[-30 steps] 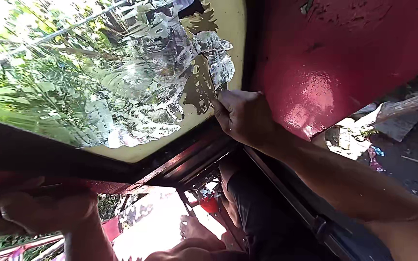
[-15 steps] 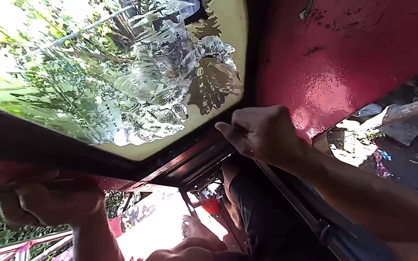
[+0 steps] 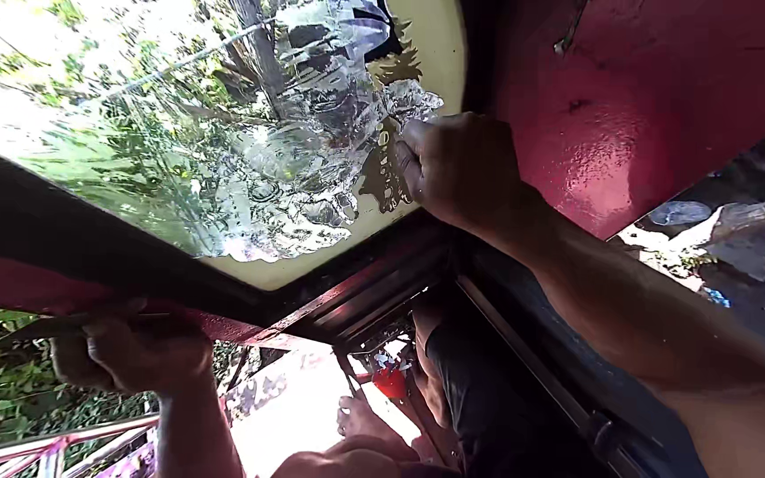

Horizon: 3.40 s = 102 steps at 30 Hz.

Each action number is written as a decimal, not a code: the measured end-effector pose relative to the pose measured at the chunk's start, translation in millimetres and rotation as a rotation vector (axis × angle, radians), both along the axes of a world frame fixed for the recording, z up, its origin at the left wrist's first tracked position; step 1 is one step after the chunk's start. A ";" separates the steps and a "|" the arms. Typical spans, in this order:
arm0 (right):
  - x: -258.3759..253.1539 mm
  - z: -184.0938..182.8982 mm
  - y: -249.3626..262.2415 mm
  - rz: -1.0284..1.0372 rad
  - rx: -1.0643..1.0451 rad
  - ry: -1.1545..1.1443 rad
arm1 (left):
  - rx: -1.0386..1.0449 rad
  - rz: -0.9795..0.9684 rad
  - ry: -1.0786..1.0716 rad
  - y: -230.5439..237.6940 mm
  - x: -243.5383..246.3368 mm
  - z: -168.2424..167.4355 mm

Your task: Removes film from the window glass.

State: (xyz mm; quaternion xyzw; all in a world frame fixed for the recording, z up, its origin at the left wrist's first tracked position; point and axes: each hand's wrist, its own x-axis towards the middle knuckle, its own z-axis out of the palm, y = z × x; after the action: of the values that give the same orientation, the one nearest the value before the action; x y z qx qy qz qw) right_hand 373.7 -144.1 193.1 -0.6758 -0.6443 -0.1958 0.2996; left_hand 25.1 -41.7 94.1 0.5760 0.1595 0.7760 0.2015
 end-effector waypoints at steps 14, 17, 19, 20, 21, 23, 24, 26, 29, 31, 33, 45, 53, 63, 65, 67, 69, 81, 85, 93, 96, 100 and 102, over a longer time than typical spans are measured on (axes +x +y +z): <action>13.8 -73.5 -33.5 0.255 0.110 0.039 | 0.011 0.074 -0.003 -1.8 1.0 1.4; 23.5 -71.9 -40.7 0.247 0.130 0.011 | -0.005 0.069 -0.003 -3.0 0.6 2.0; 19.7 -74.5 -42.2 0.246 0.135 -0.001 | 0.009 0.048 0.016 -1.2 0.6 3.6; 16.8 -76.4 -42.8 0.253 0.142 0.001 | 0.015 0.039 0.024 -0.8 0.4 3.3; 14.8 -78.8 -43.6 0.258 0.147 0.001 | 0.024 0.032 0.027 -0.2 0.0 2.4; 13.9 -82.4 -46.9 0.255 0.152 0.008 | 0.029 0.024 0.012 -0.9 0.1 1.6; 13.7 -82.6 -50.4 0.255 0.151 0.017 | 0.026 0.021 0.001 -1.4 -0.1 1.6; 9.3 -82.6 -63.5 0.286 0.132 0.038 | 0.025 0.012 -0.008 -2.1 -1.1 1.6; -6.8 -95.2 -92.4 0.426 0.094 0.028 | 0.023 0.011 0.027 -1.0 -6.6 -2.0; -8.6 -104.3 -100.4 0.483 0.015 0.051 | 0.020 0.031 0.050 -1.0 -8.2 -3.7; -8.2 -108.5 -97.8 0.488 -0.083 0.098 | 0.015 0.037 0.061 -4.1 -6.3 -0.6; -74.4 -179.2 -58.4 0.593 -0.778 0.140 | -0.002 -0.094 0.070 -10.0 -1.2 18.5; -89.5 -233.5 -47.0 0.531 -1.038 0.400 | -0.063 -0.002 0.079 -0.9 -4.8 13.3; -13.3 -148.4 -47.1 0.421 -0.132 0.737 | 0.034 -0.002 0.183 10.2 -9.0 10.3; 0.0 -127.9 -47.9 0.413 0.035 0.700 | 0.043 -0.007 0.179 10.0 -8.1 8.9; 8.8 -117.7 -47.3 0.413 0.158 0.675 | 0.036 -0.030 0.166 6.2 -8.1 8.6; 17.0 -107.8 -40.3 0.387 0.260 0.647 | 0.047 -0.079 0.167 6.7 -10.0 7.2; 12.2 -117.8 28.0 0.050 0.519 0.408 | -0.021 0.034 0.119 0.0 -7.3 0.2; 18.1 -133.4 38.4 0.083 0.605 0.445 | -0.048 0.048 0.081 -2.7 -9.4 -2.9; 24.8 -134.4 44.8 0.169 0.685 0.335 | -0.116 0.119 0.028 -10.2 -6.2 -2.8; 28.0 -132.4 46.1 0.202 0.704 0.310 | -0.139 0.153 0.028 -15.6 -0.3 0.8; 32.7 -134.5 49.2 0.245 0.731 0.310 | -0.113 0.089 0.029 -17.5 0.3 2.9; 35.4 -131.2 51.0 0.260 0.750 0.301 | -0.125 0.101 0.064 -20.8 3.5 5.1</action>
State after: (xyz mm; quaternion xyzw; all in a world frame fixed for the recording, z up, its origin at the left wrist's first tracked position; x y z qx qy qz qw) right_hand 409.1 -93.1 61.9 -0.4541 -0.5573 -0.2766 0.6377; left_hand 28.6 -62.5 99.3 0.5779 0.2428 0.7551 0.1923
